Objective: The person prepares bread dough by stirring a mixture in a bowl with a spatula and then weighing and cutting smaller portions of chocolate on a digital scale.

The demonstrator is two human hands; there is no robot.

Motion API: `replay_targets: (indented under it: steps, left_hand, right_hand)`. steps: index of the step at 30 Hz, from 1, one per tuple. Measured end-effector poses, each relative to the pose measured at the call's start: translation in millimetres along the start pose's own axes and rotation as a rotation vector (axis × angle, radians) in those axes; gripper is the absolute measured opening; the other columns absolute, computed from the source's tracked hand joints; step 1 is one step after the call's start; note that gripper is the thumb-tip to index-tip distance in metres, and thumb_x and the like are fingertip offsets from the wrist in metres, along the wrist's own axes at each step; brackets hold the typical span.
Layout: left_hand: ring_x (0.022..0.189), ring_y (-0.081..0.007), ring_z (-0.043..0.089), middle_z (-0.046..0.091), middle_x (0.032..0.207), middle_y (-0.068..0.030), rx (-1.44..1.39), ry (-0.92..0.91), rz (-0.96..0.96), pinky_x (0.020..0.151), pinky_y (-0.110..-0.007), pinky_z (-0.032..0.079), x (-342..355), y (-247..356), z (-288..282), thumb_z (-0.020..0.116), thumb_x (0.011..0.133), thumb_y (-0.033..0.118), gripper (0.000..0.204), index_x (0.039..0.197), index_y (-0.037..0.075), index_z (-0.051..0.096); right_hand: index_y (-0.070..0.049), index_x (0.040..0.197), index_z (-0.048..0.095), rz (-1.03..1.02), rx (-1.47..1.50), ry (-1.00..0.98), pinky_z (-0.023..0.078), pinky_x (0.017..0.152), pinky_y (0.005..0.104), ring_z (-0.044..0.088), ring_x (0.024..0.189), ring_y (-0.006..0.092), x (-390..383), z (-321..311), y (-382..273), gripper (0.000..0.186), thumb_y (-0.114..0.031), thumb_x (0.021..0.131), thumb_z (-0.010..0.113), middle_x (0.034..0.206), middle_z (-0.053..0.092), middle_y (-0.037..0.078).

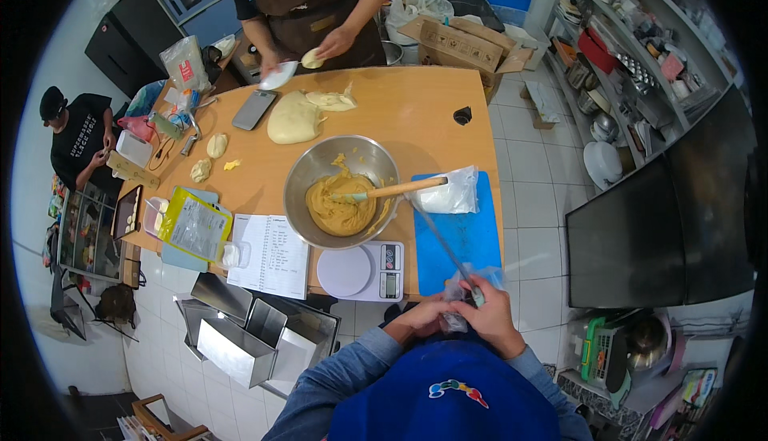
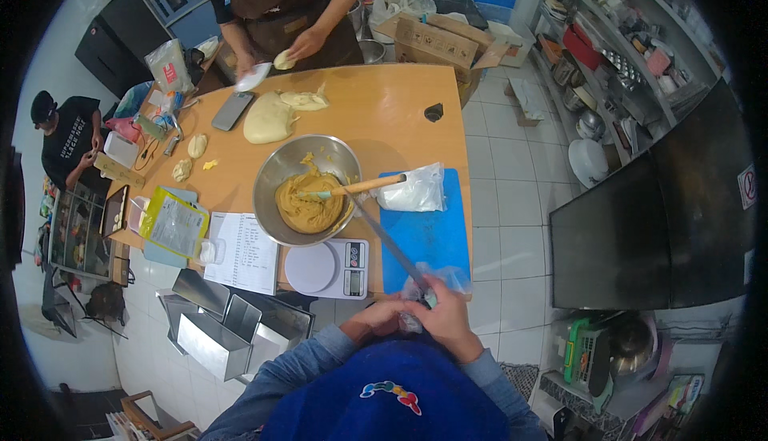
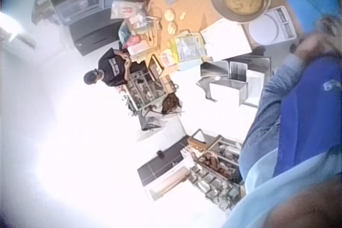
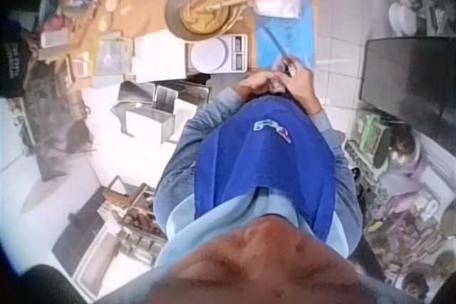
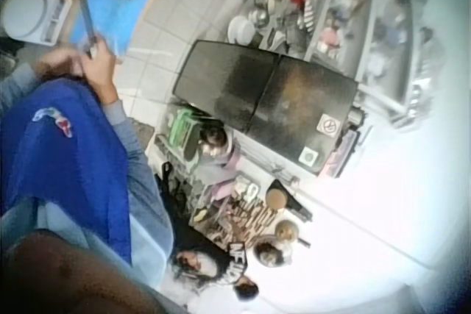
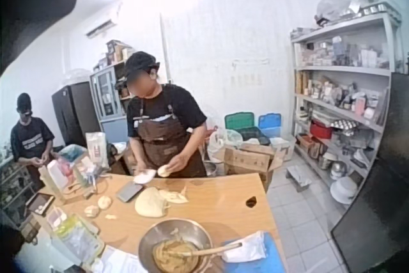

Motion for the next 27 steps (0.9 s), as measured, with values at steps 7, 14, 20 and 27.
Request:
replay_targets:
  steps: [7,14,20,27]
  left_hand:
    - [0.099,-0.0213,0.059,0.061,0.11,-0.0068,-0.161,0.054,-0.109,0.087,-0.035,0.045,-7,15,2,0.045,0.093,0.041,0.045,0.122,0.008,0.051]
    - [0.1,-0.0204,0.057,0.056,0.117,-0.0056,-0.098,0.015,-0.067,0.081,-0.037,0.048,-4,16,0,0.055,0.087,0.025,0.045,0.128,0.01,0.045]
    - [0.099,-0.0207,0.057,0.055,0.117,-0.0072,-0.066,0.068,-0.036,0.076,-0.036,0.051,-5,22,-6,0.063,0.077,0.009,0.059,0.131,0.011,0.039]
    - [0.107,-0.0267,0.056,0.054,0.119,-0.0106,-0.223,0.096,0.029,0.086,-0.041,0.049,-1,31,-29,0.059,0.077,0.004,0.055,0.128,0.005,0.041]
  right_hand:
    - [0.006,0.113,0.054,0.146,0.142,0.058,0.051,0.076,0.0313,0.066,0.09,0.0234,1,-11,33,0.046,-0.008,0.072,0.07,0.098,0.068,0.013]
    - [0.005,0.11,0.056,0.118,-0.031,0.029,0.051,0.068,0.0308,0.065,0.075,0.0187,4,4,16,0.044,-0.006,0.07,0.072,0.082,0.067,0.011]
    - [0.003,0.113,0.055,0.313,0.322,0.074,0.048,0.061,0.0248,0.059,0.068,0.0097,-1,-7,49,0.049,-0.007,0.069,0.074,0.074,0.064,0.006]
    - [0.002,0.112,0.054,0.368,0.345,0.029,0.046,0.059,0.0225,0.055,0.066,0.0075,-5,-11,49,0.046,-0.005,0.071,0.073,0.075,0.06,0.002]
Point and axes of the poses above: each hand's wrist, its own x-axis towards the middle knuckle, its own z-axis out of the palm, y = z × x, the point moved 8 cm from there along x, towards the middle knuckle
